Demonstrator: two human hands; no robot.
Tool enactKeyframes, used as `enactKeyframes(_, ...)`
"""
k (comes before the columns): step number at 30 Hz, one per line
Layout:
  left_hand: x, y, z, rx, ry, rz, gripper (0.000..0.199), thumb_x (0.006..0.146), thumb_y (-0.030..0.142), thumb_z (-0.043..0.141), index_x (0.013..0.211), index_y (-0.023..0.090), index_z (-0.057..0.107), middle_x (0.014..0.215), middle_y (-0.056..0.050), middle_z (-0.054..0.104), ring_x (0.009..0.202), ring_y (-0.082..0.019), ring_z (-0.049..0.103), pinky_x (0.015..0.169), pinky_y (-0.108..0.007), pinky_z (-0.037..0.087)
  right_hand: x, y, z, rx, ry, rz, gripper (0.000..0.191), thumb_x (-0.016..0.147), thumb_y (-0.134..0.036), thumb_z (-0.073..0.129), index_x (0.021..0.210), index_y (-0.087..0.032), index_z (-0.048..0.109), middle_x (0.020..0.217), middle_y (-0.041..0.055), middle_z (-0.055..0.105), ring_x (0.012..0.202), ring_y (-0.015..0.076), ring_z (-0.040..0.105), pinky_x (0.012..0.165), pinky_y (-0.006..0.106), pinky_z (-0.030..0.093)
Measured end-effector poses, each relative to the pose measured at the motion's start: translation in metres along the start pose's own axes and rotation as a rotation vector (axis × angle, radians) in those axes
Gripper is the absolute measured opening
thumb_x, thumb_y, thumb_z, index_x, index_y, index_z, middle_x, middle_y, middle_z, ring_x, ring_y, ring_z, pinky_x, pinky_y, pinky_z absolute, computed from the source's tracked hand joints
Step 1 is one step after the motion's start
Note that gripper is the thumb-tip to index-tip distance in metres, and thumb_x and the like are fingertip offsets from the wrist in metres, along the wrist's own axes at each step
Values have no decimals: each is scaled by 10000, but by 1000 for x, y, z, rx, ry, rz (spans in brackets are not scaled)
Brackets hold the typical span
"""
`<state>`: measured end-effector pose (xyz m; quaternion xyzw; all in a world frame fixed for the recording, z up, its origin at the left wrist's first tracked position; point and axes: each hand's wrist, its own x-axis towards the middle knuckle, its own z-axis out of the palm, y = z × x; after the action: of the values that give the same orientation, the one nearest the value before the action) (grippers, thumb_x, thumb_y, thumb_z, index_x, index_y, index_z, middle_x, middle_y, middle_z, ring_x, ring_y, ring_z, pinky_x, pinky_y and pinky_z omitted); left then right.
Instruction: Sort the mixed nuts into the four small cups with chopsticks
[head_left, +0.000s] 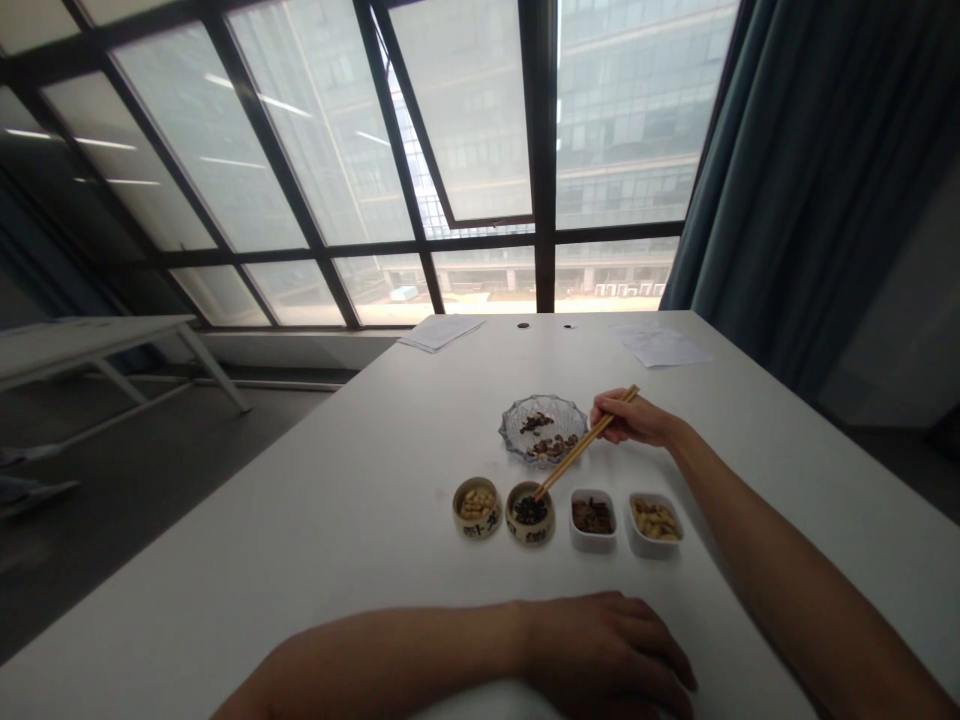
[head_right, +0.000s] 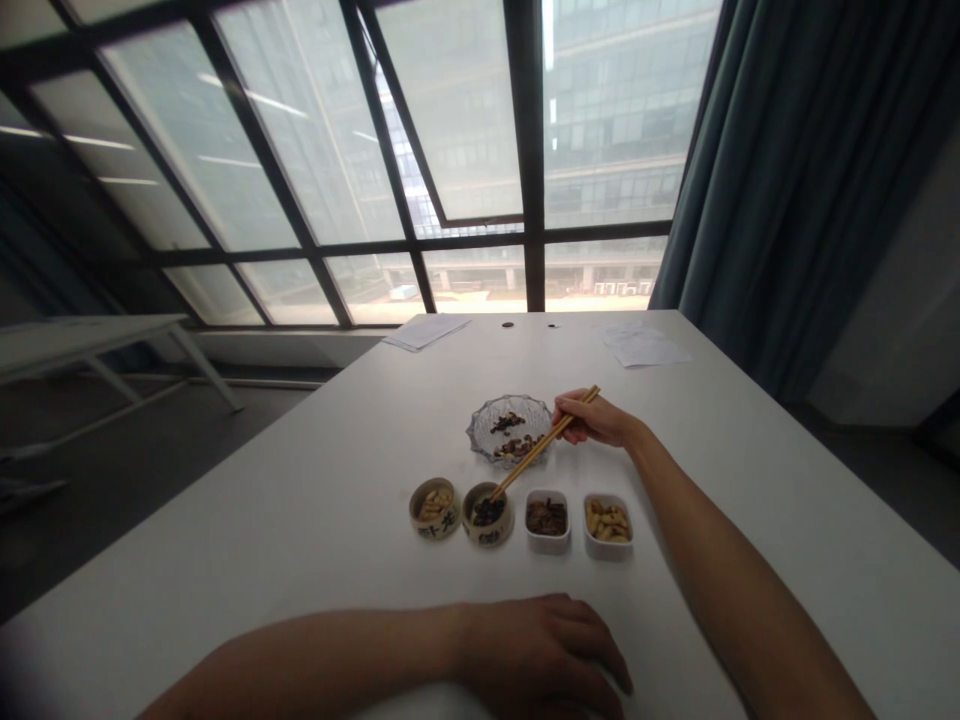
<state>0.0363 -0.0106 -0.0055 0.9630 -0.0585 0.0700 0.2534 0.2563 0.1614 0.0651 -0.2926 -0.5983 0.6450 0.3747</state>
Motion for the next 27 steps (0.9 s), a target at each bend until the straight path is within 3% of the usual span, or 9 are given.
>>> enactKeyframes(5,1,2,-3,-10,-8,-8,418,979,449,486,1250,195,678,1442,-72,622,1389,-206,550,1270,-296,319,4,5,-5,85,68,-56,410,787,-525,835,720,-129,751,590,79,695,420,107,525,380,201,357)
enactKeyframes(10,2,3,-4,15,16,19,443,989,452,473,1246,158,682,1408,-88,639,1368,-219,557,1276,-308,315,16,22,-16,208,369,-224,392,833,-515,806,698,-154,738,599,76,709,465,114,573,432,205,457)
enactKeyframes(16,0,1,-1,26,9,18,448,987,460,488,1269,167,676,1424,-77,632,1372,-217,552,1277,-303,314,25,44,-26,98,548,-215,452,795,-565,850,739,-129,746,666,120,754,510,140,680,443,190,521)
enactKeyframes(21,1,2,-1,21,15,17,438,982,439,492,1255,158,687,1415,-79,635,1365,-222,560,1274,-297,310,28,55,-22,5,545,-248,563,652,-670,892,724,-130,754,620,99,738,479,140,674,444,200,549)
enactKeyframes(27,1,2,-2,-14,-11,-23,430,977,474,489,1241,199,686,1431,-67,632,1372,-214,557,1266,-307,330,31,57,-16,-31,539,-258,580,652,-702,870,720,-139,752,600,95,735,464,155,675,437,223,562)
